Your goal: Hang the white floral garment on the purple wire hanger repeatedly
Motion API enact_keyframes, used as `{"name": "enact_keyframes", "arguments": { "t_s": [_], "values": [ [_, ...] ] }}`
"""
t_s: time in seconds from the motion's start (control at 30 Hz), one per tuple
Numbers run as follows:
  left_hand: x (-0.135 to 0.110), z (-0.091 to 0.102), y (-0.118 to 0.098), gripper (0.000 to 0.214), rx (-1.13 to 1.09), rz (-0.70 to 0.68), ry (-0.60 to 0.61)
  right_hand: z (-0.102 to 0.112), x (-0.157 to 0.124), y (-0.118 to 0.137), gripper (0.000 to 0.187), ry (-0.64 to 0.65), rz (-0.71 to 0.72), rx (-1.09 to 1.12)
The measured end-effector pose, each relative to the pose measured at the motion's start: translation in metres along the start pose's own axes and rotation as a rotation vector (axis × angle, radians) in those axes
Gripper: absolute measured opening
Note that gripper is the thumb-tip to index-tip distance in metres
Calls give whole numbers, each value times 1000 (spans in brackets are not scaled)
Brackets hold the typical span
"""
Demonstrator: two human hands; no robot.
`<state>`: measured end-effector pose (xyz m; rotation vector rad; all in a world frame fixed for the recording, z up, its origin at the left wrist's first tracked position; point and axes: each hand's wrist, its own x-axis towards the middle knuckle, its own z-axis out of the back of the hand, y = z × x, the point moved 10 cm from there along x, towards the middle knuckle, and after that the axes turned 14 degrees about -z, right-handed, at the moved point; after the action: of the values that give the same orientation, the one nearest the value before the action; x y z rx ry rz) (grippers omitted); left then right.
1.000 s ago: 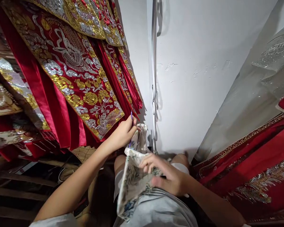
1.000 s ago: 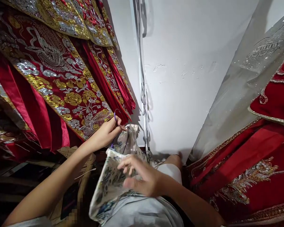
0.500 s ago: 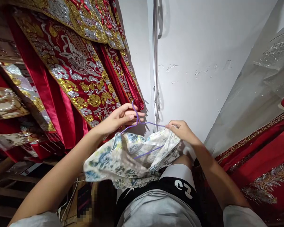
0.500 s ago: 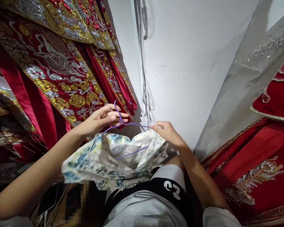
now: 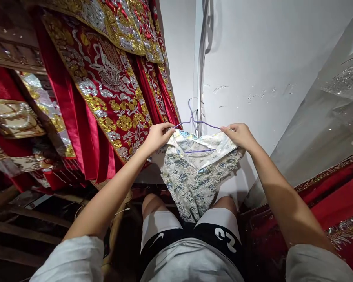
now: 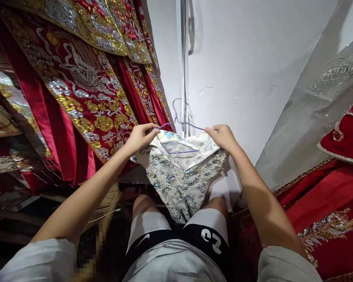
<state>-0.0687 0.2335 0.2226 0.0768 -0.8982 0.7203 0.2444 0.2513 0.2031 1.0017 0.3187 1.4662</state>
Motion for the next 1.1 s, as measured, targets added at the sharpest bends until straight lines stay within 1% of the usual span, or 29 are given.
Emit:
{"name": "enact_keyframes", "arguments": {
  "t_s": [0.1, 0.13, 0.2, 0.27, 0.33, 0.37, 0.4, 0.43, 0.47, 0.5, 0.53, 0.57, 0.6, 0.63, 0.67, 0.7, 0.73, 0.8, 0.9, 0.97, 1.1],
  "values": [
    [6, -17, -9, 27, -6, -40, 13, 6, -20, -26, 46, -34, -54, 2],
    [2, -23, -9, 27, -8, -50, 17, 6, -27, -33, 46, -63, -74, -14],
    [-11, -35, -7, 27, 2, -62, -7, 4, -45, -44, 43, -175, -92, -43],
    [-34, -46, -3, 34, 32, -65, -84, -1, -69, -50, 38, -347, -50, -30],
    [-65, -59, -2, 51, 63, -50, -221, -10, -103, -58, 37, -562, -4, 36],
    [-83, -66, -2, 60, 67, -28, -313, -16, -124, -68, 42, -684, -24, 81],
    [-102, -75, -3, 65, 56, 1, -401, -25, -146, -82, 48, -796, -77, 144],
    [-121, -88, -4, 67, 26, 48, -469, -39, -166, -98, 51, -858, -148, 218],
    [-139, -105, -3, 68, -24, 113, -514, -58, -182, -115, 49, -857, -238, 286],
    [-155, -122, 0, 66, -88, 198, -554, -83, -191, -131, 44, -780, -342, 352],
    [-169, -140, 4, 64, -158, 286, -583, -112, -193, -143, 40, -627, -412, 411],
    [-179, -157, 7, 58, -221, 360, -598, -148, -188, -147, 40, -381, -438, 454],
    [-185, -172, 11, 52, -279, 423, -602, -180, -185, -147, 42, -162, -457, 475],
    [-187, -185, 15, 46, -333, 472, -604, -206, -181, -145, 43, 21, -456, 480],
    [-185, -195, 20, 41, -392, 507, -606, -224, -177, -141, 44, 147, -451, 474],
    [-181, -202, 24, 36, -454, 532, -608, -233, -170, -139, 45, 212, -447, 462],
    [-176, -208, 29, 32, -515, 547, -610, -237, -162, -138, 45, 232, -445, 449],
    [-165, -215, 34, 26, -615, 557, -607, -237, -143, -137, 45, 225, -449, 427],
    [-160, -218, 30, 29, -683, 541, -567, -237, -129, -135, 43, 220, -457, 409],
    [-165, -217, 21, 29, -721, 531, -549, -237, -133, -133, 40, 218, -452, 421],
    [-180, -207, 4, 26, -814, 517, -529, -234, -155, -127, 36, 250, -417, 473]
  ]
}}
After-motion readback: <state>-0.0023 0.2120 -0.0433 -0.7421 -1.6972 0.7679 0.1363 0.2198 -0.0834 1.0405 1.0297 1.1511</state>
